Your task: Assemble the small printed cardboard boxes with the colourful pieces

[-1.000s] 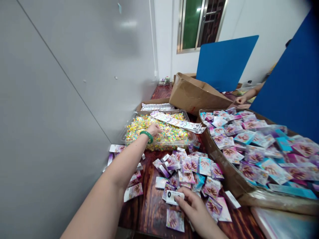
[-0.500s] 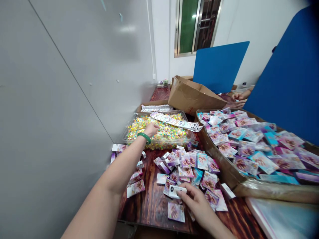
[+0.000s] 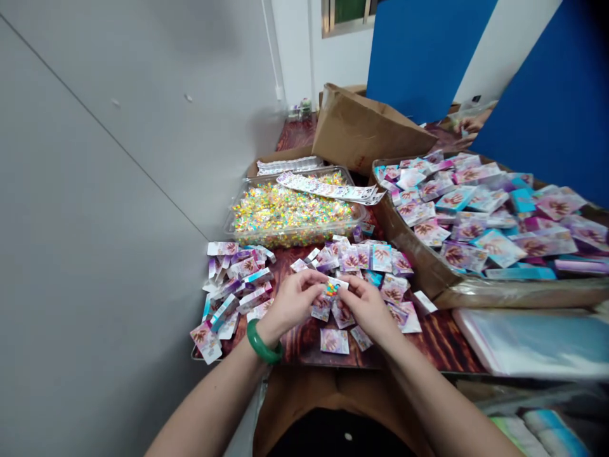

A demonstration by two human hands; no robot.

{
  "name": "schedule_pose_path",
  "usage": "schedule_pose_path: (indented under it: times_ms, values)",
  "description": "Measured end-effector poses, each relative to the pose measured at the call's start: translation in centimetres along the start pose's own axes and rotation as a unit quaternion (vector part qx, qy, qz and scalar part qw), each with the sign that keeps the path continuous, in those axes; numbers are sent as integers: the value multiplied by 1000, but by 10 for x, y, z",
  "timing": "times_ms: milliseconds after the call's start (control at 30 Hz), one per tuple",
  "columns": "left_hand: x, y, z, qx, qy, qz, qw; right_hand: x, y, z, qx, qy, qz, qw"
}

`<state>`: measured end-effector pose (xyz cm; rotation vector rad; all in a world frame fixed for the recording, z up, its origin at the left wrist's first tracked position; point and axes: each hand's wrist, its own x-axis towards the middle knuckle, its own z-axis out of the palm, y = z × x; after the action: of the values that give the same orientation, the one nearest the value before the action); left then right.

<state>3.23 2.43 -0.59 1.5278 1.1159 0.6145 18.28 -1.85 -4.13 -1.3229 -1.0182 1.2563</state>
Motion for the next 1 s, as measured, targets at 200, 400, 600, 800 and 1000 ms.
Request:
schedule_pose_path:
  times_ms: [200, 400, 600, 800, 1000]
  values:
    - [-11, 2, -9, 224, -31, 128, 966, -2, 0, -12, -44, -168, 56, 983]
    - [-8, 2, -5, 293, -84, 197, 932, -7, -3, -13, 19, -165, 112, 980]
    - [-10, -5, 4, 285, -9, 204, 936, -8, 11, -11, 82, -121, 110, 983]
    - [-19, -17, 16, 231, 108, 155, 954, -8, 15, -3, 155, -55, 98, 981]
    - [-22, -23, 26, 225, 122, 152, 955, -11, 12, 2, 43, -39, 44, 997]
